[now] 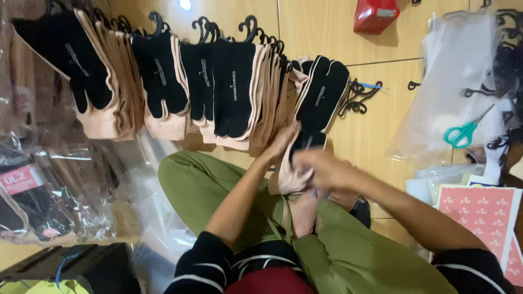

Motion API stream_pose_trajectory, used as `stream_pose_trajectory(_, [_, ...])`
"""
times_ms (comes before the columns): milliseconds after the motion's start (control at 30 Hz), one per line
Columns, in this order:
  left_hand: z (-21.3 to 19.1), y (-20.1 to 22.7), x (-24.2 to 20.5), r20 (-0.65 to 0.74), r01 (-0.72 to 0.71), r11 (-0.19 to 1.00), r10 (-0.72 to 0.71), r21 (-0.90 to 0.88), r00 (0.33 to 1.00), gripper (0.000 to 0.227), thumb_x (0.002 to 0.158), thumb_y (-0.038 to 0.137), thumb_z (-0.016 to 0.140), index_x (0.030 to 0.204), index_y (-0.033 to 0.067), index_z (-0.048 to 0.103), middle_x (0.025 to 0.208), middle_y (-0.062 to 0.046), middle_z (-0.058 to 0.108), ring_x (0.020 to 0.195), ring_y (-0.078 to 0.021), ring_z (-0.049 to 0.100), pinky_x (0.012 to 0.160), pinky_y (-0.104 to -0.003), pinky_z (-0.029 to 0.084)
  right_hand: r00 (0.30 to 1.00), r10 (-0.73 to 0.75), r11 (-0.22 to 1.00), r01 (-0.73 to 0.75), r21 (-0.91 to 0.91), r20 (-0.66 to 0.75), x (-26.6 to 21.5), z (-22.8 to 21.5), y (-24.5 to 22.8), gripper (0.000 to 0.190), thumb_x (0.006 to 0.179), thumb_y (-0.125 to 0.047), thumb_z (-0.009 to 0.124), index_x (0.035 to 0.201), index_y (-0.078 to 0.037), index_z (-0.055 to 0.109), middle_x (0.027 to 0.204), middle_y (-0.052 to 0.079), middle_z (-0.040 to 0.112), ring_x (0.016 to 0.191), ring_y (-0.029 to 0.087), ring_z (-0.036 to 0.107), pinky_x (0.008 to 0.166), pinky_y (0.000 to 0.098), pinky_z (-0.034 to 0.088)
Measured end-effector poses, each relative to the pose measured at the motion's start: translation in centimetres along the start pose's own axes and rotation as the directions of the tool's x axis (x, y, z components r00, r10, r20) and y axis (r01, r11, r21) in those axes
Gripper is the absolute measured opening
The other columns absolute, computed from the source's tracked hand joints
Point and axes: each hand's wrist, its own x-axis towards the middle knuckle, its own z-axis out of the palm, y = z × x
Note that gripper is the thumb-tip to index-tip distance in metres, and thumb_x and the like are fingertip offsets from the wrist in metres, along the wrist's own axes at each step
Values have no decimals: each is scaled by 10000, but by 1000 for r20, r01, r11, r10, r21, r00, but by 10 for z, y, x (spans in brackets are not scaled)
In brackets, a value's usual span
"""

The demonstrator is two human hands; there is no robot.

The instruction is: The person organizes pairs of socks by hand, attaching plastic hangers to them and grouping them into larger bundles which are then tied together.

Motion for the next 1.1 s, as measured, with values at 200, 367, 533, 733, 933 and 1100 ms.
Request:
stream_pose_trajectory(200, [-4,-79,10,-33,113,959,-108,262,994,623,665,283,797,1275,205,694,1070,-80,748,1097,-255,693,1012,-395,486,652,753,428,-587,687,88,19,-58,72,150,836,-153,731,884,-100,599,741,-5,554,660,162,605,731,290,494])
stream_pose_trajectory(367, [11,-46,-6,37,-160,987,161,-27,986,400,613,-3,612,995,81,691,681,19,607,607,-158,596,554,-271,425,909,-51,585,-309,-750,-415,19,-120,100,196,972,-91,691,1129,-85,573,877,95,654,898,312,706,786,446,574])
stream_pose_trajectory(533, [13,-2,-48,35,-50,991,55,-121,998,368,721,189,796,1060,76,708,789,-46,660,725,-162,615,660,-276,489,937,-58,563,-255,-786,-345,-12,-130,69,496,851,-96,708,1306,-138,516,966,132,677,962,359,704,836,479,568])
stream_pose_trajectory(733, [13,31,-65,153,-177,984,180,-32,972,327,906,391,699,1082,115,693,1023,-4,720,953,-94,647,848,-259,530,838,312,773,-498,-394,-447,-31,-159,38,499,780,-71,600,1267,-177,599,843,-42,688,829,193,633,718,334,477])
stream_pose_trajectory(933, [22,55,-83,71,-221,974,217,43,974,304,890,346,735,718,150,579,664,46,563,633,-76,511,580,-244,404,829,238,969,-241,60,-507,-23,-135,41,468,782,63,645,1216,-102,698,1012,61,678,839,123,611,724,257,556])
stream_pose_trajectory(1100, [31,38,-83,25,-302,939,302,163,953,483,894,351,749,544,132,500,467,33,393,441,-129,378,438,-273,283,769,264,926,-33,377,-582,-2,-112,63,605,926,-91,819,1424,27,496,1115,200,660,890,204,702,650,258,633])
